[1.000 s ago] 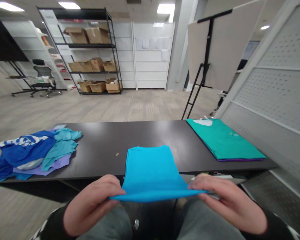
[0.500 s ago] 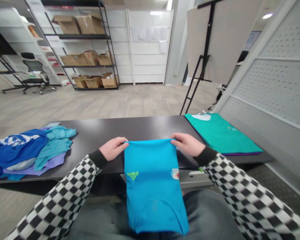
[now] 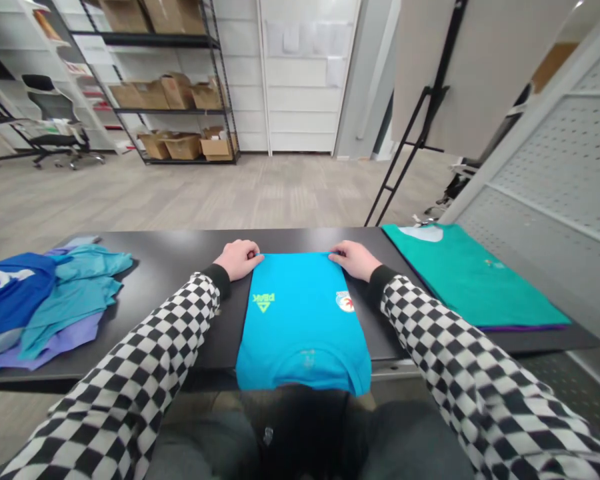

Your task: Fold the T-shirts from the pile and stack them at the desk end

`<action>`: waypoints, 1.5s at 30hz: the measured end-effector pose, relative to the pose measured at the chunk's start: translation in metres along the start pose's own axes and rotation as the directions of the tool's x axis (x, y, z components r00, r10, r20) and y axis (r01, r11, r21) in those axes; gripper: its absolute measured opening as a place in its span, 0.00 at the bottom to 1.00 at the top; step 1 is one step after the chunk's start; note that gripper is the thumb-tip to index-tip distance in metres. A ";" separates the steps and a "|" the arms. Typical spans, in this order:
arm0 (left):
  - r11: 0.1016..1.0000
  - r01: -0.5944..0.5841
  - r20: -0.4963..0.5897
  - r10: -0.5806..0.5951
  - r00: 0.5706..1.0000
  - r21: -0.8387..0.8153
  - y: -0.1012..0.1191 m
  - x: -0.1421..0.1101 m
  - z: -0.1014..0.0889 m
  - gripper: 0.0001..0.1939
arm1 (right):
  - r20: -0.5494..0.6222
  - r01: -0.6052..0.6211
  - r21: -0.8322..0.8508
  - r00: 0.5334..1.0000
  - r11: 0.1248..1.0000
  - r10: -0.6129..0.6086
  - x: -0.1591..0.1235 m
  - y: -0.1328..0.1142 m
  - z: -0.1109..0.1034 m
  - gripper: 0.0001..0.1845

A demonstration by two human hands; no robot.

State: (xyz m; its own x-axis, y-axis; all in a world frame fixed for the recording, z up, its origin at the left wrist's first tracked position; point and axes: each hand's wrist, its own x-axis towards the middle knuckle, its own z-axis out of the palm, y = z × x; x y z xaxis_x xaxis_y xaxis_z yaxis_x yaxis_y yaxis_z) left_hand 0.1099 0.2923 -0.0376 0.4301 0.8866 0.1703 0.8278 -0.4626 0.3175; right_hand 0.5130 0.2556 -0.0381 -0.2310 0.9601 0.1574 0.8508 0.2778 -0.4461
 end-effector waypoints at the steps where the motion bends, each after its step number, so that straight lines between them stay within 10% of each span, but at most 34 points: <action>1: 1.000 0.020 -0.016 -0.020 1.000 0.010 -0.002 0.008 0.001 0.15 | -0.005 -0.024 0.004 1.000 1.000 0.024 0.009 0.003 0.001 0.09; 14: 0.951 0.310 -0.225 -0.304 0.926 -0.012 -0.012 0.064 0.003 0.21 | -0.193 -0.093 -0.046 0.978 0.995 0.082 0.090 0.030 0.014 0.17; 18: 1.000 0.025 -0.326 -0.020 0.945 0.010 0.006 0.055 -0.004 0.23 | -0.377 -0.096 -0.120 0.925 0.988 0.044 0.077 0.018 0.007 0.21; 22: 0.934 -0.354 0.056 0.356 0.933 -0.053 0.031 0.044 0.000 0.34 | -0.343 0.085 -0.152 0.930 0.985 -0.133 0.049 -0.004 -0.004 0.21; 25: 0.959 -0.282 0.290 0.281 0.915 -0.037 0.038 0.039 0.009 0.43 | -0.244 0.196 -0.121 0.944 0.973 -0.220 0.032 -0.012 -0.010 0.20; 30: 0.993 -0.112 0.305 0.097 0.947 0.031 0.019 0.028 0.007 0.50 | -0.343 0.114 -0.027 0.932 0.993 -0.117 0.022 0.005 -0.019 0.20; 34: 0.979 0.132 0.191 -0.161 0.968 0.152 0.004 -0.013 -0.015 0.50 | -0.377 0.016 0.071 0.926 0.997 0.012 0.021 0.026 -0.024 0.20; 38: 0.849 0.420 0.040 -0.456 0.889 0.321 0.006 -0.095 -0.045 0.48 | -0.371 -0.011 0.118 0.927 0.993 0.054 0.022 0.036 -0.025 0.20; 45: 0.894 0.438 -0.053 -0.435 0.899 0.094 0.024 -0.243 -0.086 0.39 | -0.353 0.086 0.087 0.934 0.992 -0.050 0.021 0.019 -0.023 0.21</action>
State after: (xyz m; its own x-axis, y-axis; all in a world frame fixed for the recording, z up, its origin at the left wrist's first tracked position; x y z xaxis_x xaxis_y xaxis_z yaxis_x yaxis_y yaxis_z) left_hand -0.0061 0.0651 0.0086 0.0078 0.9979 0.0641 0.9624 -0.0249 0.2705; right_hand 0.5355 0.2799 -0.0226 -0.0919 0.8724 0.4801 0.7832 0.3611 -0.5062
